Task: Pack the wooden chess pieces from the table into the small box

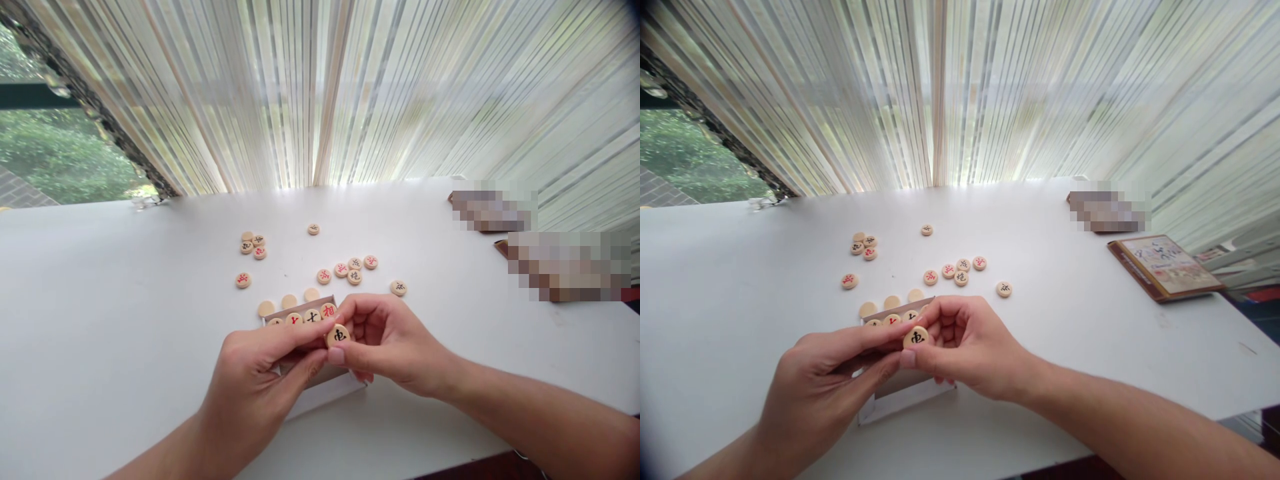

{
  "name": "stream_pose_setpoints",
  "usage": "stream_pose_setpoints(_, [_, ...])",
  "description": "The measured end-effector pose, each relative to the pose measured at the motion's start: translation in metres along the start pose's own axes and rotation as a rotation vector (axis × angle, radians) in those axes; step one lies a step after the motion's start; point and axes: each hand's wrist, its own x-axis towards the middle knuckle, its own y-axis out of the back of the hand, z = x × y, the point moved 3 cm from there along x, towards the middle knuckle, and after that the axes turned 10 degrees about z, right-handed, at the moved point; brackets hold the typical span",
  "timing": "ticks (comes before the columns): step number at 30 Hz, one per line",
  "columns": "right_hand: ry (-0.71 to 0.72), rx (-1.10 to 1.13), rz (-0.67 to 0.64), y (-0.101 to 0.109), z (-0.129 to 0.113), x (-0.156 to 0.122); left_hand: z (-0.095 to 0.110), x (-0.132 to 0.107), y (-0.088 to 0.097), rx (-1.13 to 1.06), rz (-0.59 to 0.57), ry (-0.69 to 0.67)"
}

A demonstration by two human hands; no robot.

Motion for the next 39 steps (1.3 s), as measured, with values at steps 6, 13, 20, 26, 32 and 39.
stream_pose_setpoints(6, [-0.016, -0.066, 0.014, 0.001, 0.001, -0.001, 0.000, -0.003, -0.004, -0.048, -0.089, 0.040])
stream_pose_setpoints(13, [0.015, -0.090, -0.003, 0.000, 0.000, -0.005, -0.002, -0.003, -0.006, -0.165, -0.131, 0.129])
stream_pose_setpoints(20, [0.058, -0.107, -0.026, 0.000, -0.001, -0.006, 0.000, -0.003, -0.005, -0.184, -0.089, 0.131])
stream_pose_setpoints(26, [0.105, -0.114, -0.061, -0.001, -0.004, -0.007, 0.001, 0.000, -0.003, -0.138, -0.042, 0.089])
stream_pose_setpoints(32, [0.168, -0.163, -0.094, -0.001, -0.008, -0.007, -0.003, -0.001, -0.001, -0.154, -0.032, 0.100])
stream_pose_setpoints(39, [0.392, -0.273, -0.062, 0.002, -0.009, -0.006, -0.006, 0.000, 0.002, -0.118, 0.026, 0.126])
